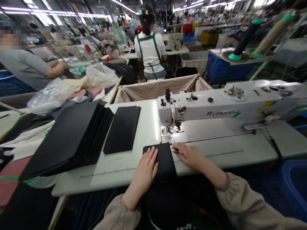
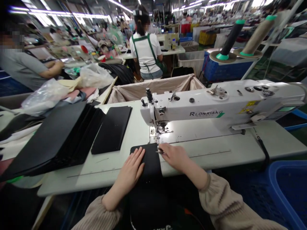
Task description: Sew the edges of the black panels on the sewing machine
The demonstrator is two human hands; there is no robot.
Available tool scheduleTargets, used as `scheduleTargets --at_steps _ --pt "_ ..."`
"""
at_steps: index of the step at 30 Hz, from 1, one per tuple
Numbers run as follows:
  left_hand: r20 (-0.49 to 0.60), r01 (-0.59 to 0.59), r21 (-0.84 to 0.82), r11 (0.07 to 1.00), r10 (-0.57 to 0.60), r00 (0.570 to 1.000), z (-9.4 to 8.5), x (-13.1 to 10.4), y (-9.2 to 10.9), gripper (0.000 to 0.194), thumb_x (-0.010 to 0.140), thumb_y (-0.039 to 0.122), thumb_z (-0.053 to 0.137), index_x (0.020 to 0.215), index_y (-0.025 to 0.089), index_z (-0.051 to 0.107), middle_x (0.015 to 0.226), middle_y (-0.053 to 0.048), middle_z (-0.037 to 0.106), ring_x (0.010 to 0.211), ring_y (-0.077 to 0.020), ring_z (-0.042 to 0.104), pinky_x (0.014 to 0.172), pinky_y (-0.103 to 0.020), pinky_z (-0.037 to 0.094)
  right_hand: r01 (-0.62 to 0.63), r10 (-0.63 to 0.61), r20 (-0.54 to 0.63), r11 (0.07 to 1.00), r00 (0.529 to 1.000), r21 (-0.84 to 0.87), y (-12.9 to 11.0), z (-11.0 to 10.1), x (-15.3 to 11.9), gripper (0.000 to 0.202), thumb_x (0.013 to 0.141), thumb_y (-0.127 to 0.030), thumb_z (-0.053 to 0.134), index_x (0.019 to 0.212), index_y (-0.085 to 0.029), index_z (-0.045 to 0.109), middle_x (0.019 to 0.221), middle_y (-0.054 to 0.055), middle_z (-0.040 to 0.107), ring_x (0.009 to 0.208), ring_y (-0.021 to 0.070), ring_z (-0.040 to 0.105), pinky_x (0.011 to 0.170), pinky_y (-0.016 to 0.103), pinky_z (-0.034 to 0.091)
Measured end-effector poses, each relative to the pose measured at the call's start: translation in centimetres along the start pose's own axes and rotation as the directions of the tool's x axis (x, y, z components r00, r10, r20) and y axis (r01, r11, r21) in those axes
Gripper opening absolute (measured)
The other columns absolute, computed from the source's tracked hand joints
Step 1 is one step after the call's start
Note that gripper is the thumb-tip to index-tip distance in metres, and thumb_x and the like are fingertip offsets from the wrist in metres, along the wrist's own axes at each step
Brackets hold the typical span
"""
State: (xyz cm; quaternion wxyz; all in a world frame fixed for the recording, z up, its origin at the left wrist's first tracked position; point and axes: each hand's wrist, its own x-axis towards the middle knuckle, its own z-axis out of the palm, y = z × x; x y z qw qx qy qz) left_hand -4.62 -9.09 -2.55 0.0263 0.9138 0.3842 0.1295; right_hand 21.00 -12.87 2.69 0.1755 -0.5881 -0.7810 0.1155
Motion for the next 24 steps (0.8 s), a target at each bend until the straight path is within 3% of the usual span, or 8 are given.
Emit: scheduleTargets --at_steps 3,7,9,11,14,20,24 --pt "0.028 0.021 -0.009 1.0 -0.021 0.999 -0.6 0.4 -1.7 0.065 0.092 0.009 0.042 0.153 0.029 0.03 0.162 -0.005 0.023 0.148 -0.0286 0.024 0.117 -0.052 0.031 0.001 0.001 0.008 0.976 1.0 -0.22 1.2 0.9 3.5 0.048 0.097 -0.028 0.045 0.145 -0.028 0.043 0.149 0.005 0.049 0.098 0.0213 0.069 0.072 0.031 0.054" --pt "0.088 -0.099 -0.126 0.987 0.11 0.99 -0.4 3.2 -2.3 0.069 0.087 -0.001 0.035 0.151 0.026 0.034 0.159 -0.003 0.03 0.149 -0.0219 0.023 0.12 -0.049 0.026 0.03 -0.027 0.013 0.962 1.0 -0.273 2.3 1.8 4.8 0.052 0.094 -0.025 0.047 0.146 -0.032 0.043 0.15 0.0 0.048 0.096 0.0203 0.07 0.07 0.031 0.055" --pt "0.08 -0.126 -0.15 0.981 0.139 0.987 -0.4 4.9 -2.5 0.057 0.094 0.009 0.038 0.149 0.023 0.037 0.158 -0.004 0.034 0.147 -0.0217 0.027 0.121 -0.048 0.025 -0.012 0.005 -0.028 0.962 1.0 -0.273 2.8 2.1 4.2 0.051 0.094 -0.024 0.047 0.144 -0.031 0.045 0.149 0.0 0.05 0.099 0.0203 0.069 0.071 0.03 0.054" --pt "0.049 -0.123 -0.135 0.983 0.13 0.99 -0.7 6.5 -2.6 0.048 0.099 0.028 0.045 0.146 0.024 0.041 0.156 -0.006 0.038 0.145 -0.0255 0.032 0.12 -0.05 0.026 -0.053 0.036 -0.068 0.961 0.997 -0.273 3.2 2.3 3.5 0.048 0.094 -0.024 0.047 0.142 -0.029 0.048 0.147 0.003 0.052 0.103 0.0208 0.068 0.074 0.03 0.053" --pt "0.018 -0.124 -0.12 0.985 0.127 0.992 -1.2 8.5 -2.6 0.057 0.094 0.049 0.053 0.145 0.026 0.044 0.15 -0.009 0.045 0.138 -0.0293 0.04 0.116 -0.051 0.032 -0.096 0.069 -0.103 0.954 0.992 -0.283 3.4 2.7 3.0 0.042 0.094 -0.024 0.048 0.135 -0.025 0.054 0.143 0.007 0.056 0.099 0.0212 0.069 0.075 0.03 0.052" --pt "0.032 -0.221 -0.179 0.959 0.23 0.973 -1.3 10.3 -2.7 0.058 0.096 0.045 0.052 0.149 0.027 0.037 0.156 -0.004 0.037 0.146 -0.024 0.029 0.122 -0.048 0.021 -0.121 0.084 -0.145 0.956 0.986 -0.269 3.3 2.8 3.2 0.041 0.093 -0.022 0.048 0.134 -0.022 0.054 0.135 0.008 0.061 0.096 0.0212 0.068 0.072 0.028 0.051" --pt "0.042 -0.229 -0.209 0.951 0.243 0.969 -1.2 10.4 -2.9 0.059 0.096 0.044 0.052 0.15 0.027 0.035 0.157 -0.004 0.035 0.148 -0.0231 0.025 0.122 -0.047 0.019 -0.09 0.061 -0.125 0.967 0.99 -0.24 3.2 2.5 3.2 0.046 0.093 -0.021 0.046 0.139 -0.022 0.05 0.145 0.008 0.053 0.097 0.0205 0.068 0.075 0.029 0.052"
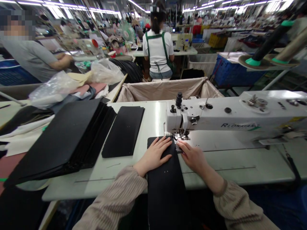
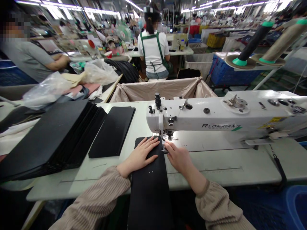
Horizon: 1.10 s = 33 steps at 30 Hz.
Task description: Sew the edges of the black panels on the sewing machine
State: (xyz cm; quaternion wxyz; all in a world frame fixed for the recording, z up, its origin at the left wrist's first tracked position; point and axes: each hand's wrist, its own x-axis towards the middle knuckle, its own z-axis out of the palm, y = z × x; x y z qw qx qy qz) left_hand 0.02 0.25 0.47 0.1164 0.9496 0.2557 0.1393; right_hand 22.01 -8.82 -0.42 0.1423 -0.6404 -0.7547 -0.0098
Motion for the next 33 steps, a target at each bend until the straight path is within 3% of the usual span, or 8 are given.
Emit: scheduleTargets --at_steps 12,33 --pt "0.039 -0.027 -0.016 1.0 0.027 0.999 -0.53 0.35 -0.15 0.06 0.096 0.045 0.053 0.15 0.027 0.035 0.158 -0.003 0.034 0.148 -0.0223 0.025 0.123 -0.047 0.017 0.022 -0.02 0.056 1.0 0.998 -0.019 0.11 0.44 0.15 0.055 0.094 -0.021 0.044 0.148 -0.026 0.041 0.15 0.004 0.048 0.109 0.022 0.066 0.079 0.032 0.054" --pt "0.018 -0.04 -0.031 0.999 0.04 0.999 -0.5 0.31 -0.28 0.06 0.095 0.044 0.055 0.15 0.028 0.036 0.157 -0.003 0.035 0.148 -0.0225 0.026 0.123 -0.046 0.018 0.02 -0.019 0.065 1.0 0.998 -0.01 0.13 0.34 0.24 0.053 0.093 -0.021 0.046 0.145 -0.029 0.046 0.149 0.002 0.049 0.111 0.0213 0.065 0.081 0.032 0.055"
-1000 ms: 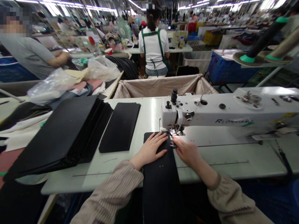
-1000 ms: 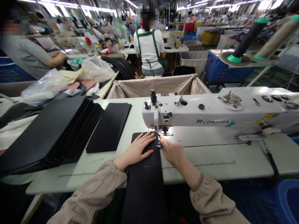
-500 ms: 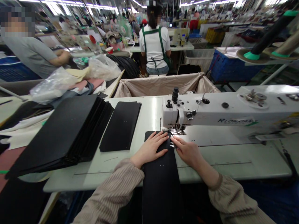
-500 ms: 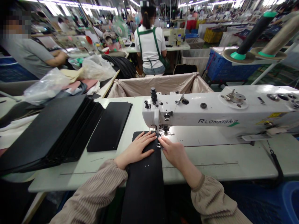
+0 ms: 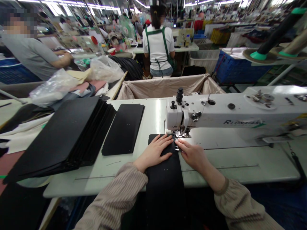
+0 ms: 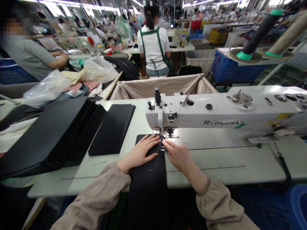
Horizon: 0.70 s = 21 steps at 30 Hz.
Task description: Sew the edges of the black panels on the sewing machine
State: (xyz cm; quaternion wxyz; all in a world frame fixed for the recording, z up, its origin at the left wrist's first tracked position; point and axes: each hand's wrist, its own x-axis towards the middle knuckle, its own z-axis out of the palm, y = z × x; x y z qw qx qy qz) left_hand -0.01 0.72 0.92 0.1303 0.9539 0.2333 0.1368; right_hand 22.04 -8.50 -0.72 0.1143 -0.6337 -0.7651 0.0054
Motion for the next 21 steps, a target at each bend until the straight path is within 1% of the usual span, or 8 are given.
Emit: scheduleTargets --at_steps 7,14,21 --pt "-0.003 -0.004 -0.009 1.0 0.004 1.0 0.03 0.04 -0.17 0.059 0.095 0.044 0.055 0.149 0.029 0.038 0.157 -0.003 0.036 0.148 -0.0229 0.026 0.123 -0.047 0.018 0.003 -0.003 -0.007 1.0 1.0 -0.004 0.03 0.17 -0.05 0.054 0.092 -0.02 0.046 0.146 -0.029 0.046 0.149 0.003 0.049 0.113 0.0213 0.063 0.084 0.032 0.054" --pt "0.003 -0.002 -0.012 1.0 0.002 1.0 0.02 0.15 -0.38 0.059 0.095 0.044 0.055 0.149 0.028 0.037 0.157 -0.003 0.036 0.148 -0.0224 0.026 0.123 -0.046 0.017 0.003 -0.003 -0.005 1.0 1.0 -0.006 0.0 0.04 0.0 0.054 0.092 -0.02 0.047 0.145 -0.028 0.046 0.148 0.004 0.05 0.111 0.0217 0.065 0.081 0.032 0.055" --pt "0.003 -0.022 -0.025 0.999 0.022 1.0 -0.03 0.05 -0.72 0.054 0.095 0.044 0.055 0.145 0.028 0.043 0.154 -0.002 0.042 0.146 -0.0213 0.029 0.123 -0.045 0.017 0.012 -0.011 -0.019 1.0 1.0 0.011 0.1 0.03 -0.16 0.049 0.093 -0.021 0.049 0.141 -0.029 0.05 0.147 0.002 0.051 0.112 0.0214 0.064 0.08 0.031 0.054"
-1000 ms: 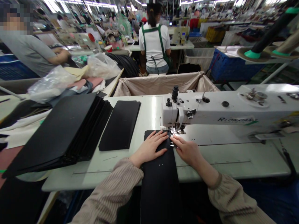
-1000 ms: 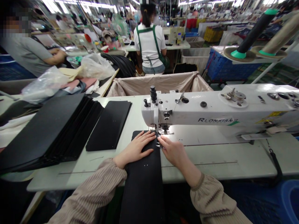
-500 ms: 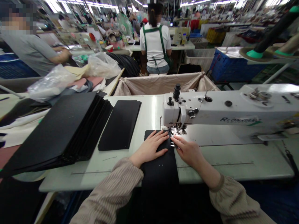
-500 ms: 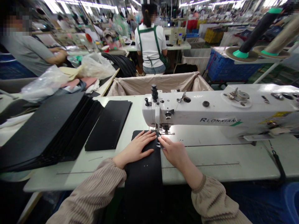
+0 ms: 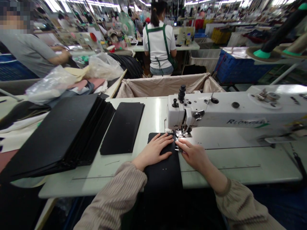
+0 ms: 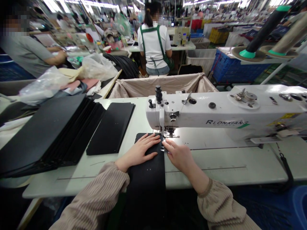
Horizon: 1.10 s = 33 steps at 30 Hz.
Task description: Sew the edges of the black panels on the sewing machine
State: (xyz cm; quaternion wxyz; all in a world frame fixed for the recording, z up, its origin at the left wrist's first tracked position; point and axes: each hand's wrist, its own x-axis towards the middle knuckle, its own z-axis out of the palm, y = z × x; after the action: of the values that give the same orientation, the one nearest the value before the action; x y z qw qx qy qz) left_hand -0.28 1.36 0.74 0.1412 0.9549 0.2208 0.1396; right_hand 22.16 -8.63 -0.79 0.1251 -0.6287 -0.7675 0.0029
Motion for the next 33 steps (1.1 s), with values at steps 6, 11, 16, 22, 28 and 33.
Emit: scheduleTargets --at_steps 6,11,16,22,28,33 --pt "-0.025 -0.015 0.007 1.0 0.015 1.0 0.12 -0.25 0.01 0.042 0.097 0.038 0.052 0.139 0.032 0.052 0.149 0.0 0.047 0.139 -0.0218 0.04 0.119 -0.045 0.025 -0.005 0.005 0.01 1.0 1.0 0.001 -0.06 -0.09 0.07 0.051 0.093 -0.021 0.048 0.143 -0.029 0.048 0.147 0.002 0.051 0.113 0.0219 0.063 0.08 0.031 0.054" --pt "-0.025 -0.049 -0.002 0.999 0.049 0.998 0.01 -0.31 0.37 0.035 0.098 0.033 0.051 0.132 0.033 0.059 0.144 -0.001 0.053 0.13 -0.023 0.047 0.11 -0.042 0.035 -0.007 0.007 0.002 1.0 1.0 -0.005 -0.1 -0.1 0.05 0.051 0.092 -0.02 0.048 0.143 -0.029 0.048 0.146 0.003 0.052 0.11 0.0213 0.064 0.08 0.031 0.054" --pt "-0.044 -0.05 0.016 0.999 0.051 0.998 0.11 -0.28 0.35 0.035 0.098 0.031 0.05 0.132 0.032 0.059 0.143 -0.001 0.053 0.13 -0.0233 0.046 0.108 -0.043 0.035 0.003 -0.003 -0.014 1.0 1.0 -0.007 -0.03 -0.16 0.07 0.05 0.093 -0.021 0.049 0.142 -0.029 0.049 0.145 0.002 0.053 0.111 0.0209 0.064 0.079 0.03 0.054" --pt "-0.051 -0.049 0.033 0.998 0.051 0.997 0.37 -0.28 0.12 0.034 0.099 0.032 0.049 0.132 0.033 0.059 0.142 -0.003 0.053 0.13 -0.0234 0.046 0.107 -0.043 0.035 0.0 0.0 -0.02 1.0 1.0 -0.01 0.0 -0.09 0.05 0.049 0.093 -0.022 0.05 0.142 -0.03 0.049 0.144 0.001 0.054 0.109 0.0209 0.064 0.077 0.031 0.054" --pt "-0.055 -0.052 0.05 0.997 0.055 0.997 0.3 -0.27 0.14 0.034 0.1 0.032 0.047 0.131 0.033 0.06 0.142 -0.003 0.053 0.13 -0.0233 0.046 0.107 -0.044 0.035 0.003 -0.003 -0.02 1.0 1.0 0.006 0.03 -0.24 0.09 0.05 0.093 -0.021 0.05 0.142 -0.029 0.049 0.144 0.001 0.054 0.11 0.0212 0.064 0.079 0.031 0.055" --pt "-0.059 -0.056 0.046 0.997 0.059 0.997 0.31 -0.28 0.1 0.034 0.099 0.03 0.048 0.131 0.033 0.06 0.141 -0.004 0.053 0.13 -0.0235 0.046 0.107 -0.044 0.035 0.001 -0.001 -0.023 1.0 1.0 0.017 0.0 -0.25 0.07 0.05 0.092 -0.02 0.051 0.141 -0.029 0.05 0.144 0.003 0.054 0.11 0.0211 0.064 0.081 0.031 0.054"
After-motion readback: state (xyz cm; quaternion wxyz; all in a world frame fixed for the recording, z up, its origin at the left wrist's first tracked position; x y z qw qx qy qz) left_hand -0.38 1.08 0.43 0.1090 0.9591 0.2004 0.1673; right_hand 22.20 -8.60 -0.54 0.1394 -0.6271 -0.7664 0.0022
